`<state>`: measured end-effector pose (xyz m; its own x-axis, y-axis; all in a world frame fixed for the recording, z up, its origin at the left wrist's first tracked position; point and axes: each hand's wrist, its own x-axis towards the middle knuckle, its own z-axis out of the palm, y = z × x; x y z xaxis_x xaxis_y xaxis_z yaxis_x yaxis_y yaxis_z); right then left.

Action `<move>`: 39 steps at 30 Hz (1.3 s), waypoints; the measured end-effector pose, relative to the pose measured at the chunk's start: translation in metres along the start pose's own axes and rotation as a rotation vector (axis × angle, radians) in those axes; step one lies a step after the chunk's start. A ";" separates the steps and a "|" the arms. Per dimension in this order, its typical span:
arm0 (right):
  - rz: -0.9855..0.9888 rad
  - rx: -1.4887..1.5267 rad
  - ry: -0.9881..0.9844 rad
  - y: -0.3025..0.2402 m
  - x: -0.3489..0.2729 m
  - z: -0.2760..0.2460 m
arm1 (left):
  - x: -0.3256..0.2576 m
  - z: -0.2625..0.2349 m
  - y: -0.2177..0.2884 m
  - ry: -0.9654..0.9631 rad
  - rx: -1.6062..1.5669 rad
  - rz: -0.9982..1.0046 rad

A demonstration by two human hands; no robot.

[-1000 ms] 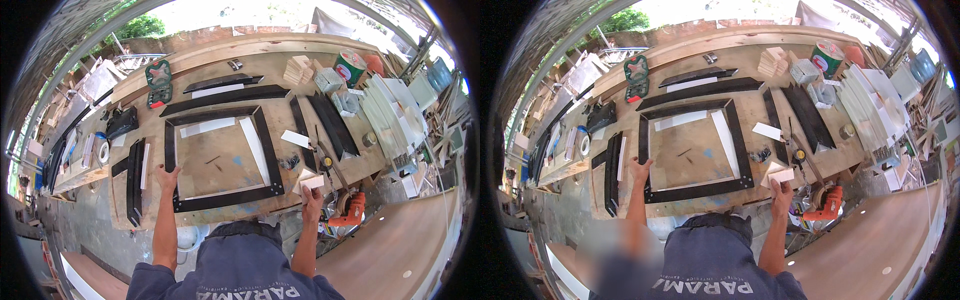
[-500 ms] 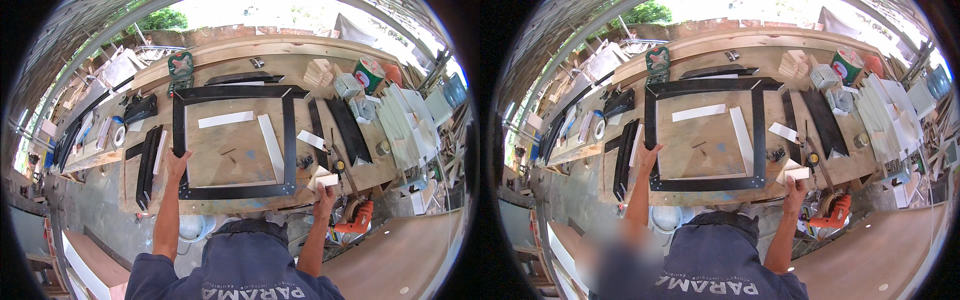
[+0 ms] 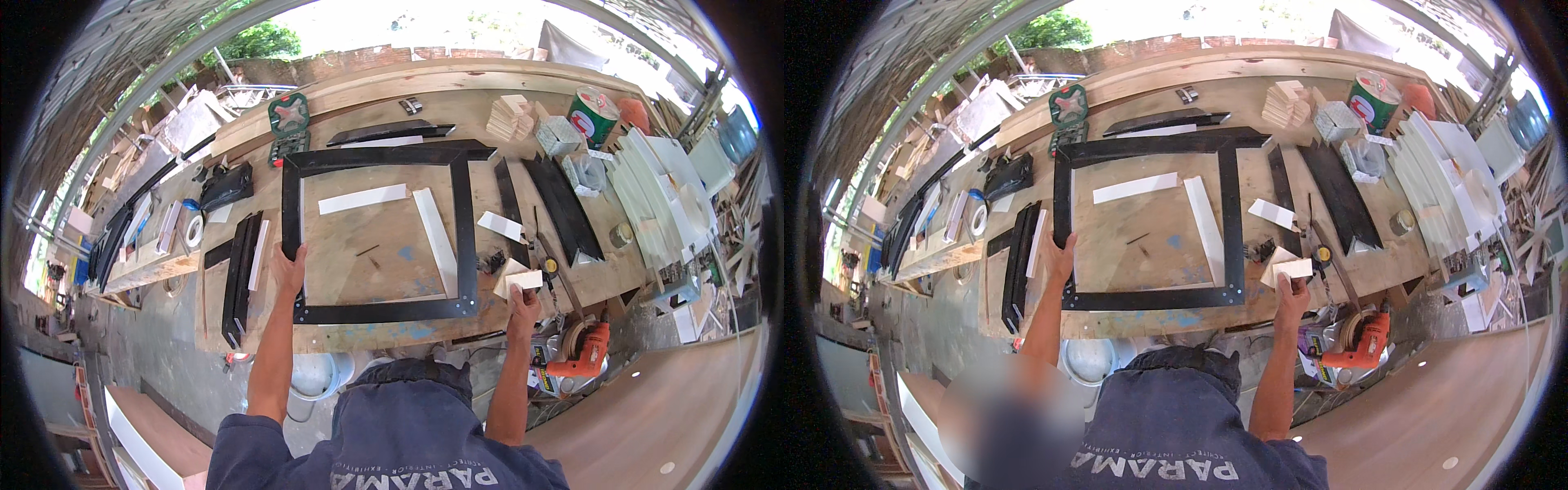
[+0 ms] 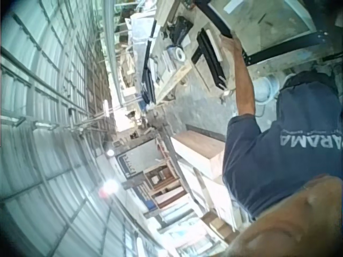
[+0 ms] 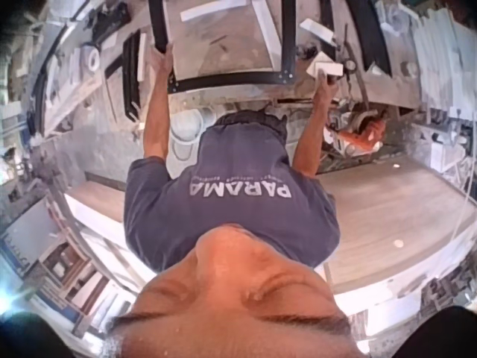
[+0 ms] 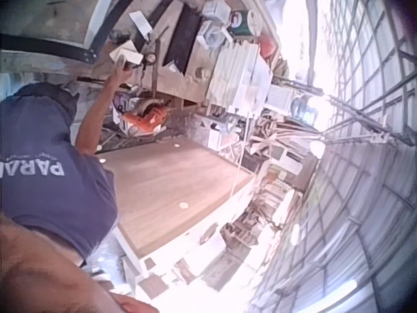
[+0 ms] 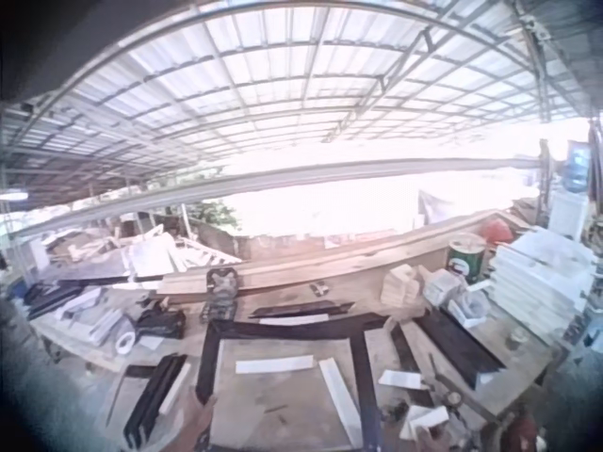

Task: The person assembles a rectangular frame using a drill to secure screws into the corners, then applies white tape along the inner edges and uses a file to smooth the outer surface of one side.

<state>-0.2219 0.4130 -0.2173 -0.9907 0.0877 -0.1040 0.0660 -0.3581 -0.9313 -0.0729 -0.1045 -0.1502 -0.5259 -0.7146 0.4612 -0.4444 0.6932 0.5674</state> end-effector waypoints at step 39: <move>-0.640 -1.316 0.459 -0.063 0.078 0.063 | 0.041 -0.092 0.142 -0.056 -0.303 0.147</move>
<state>-0.3108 0.3841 -0.1447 -0.7884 0.2613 0.5569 -0.0432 0.8795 -0.4738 -0.0908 -0.0438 0.0125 -0.6109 -0.5973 0.5197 -0.1294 0.7229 0.6787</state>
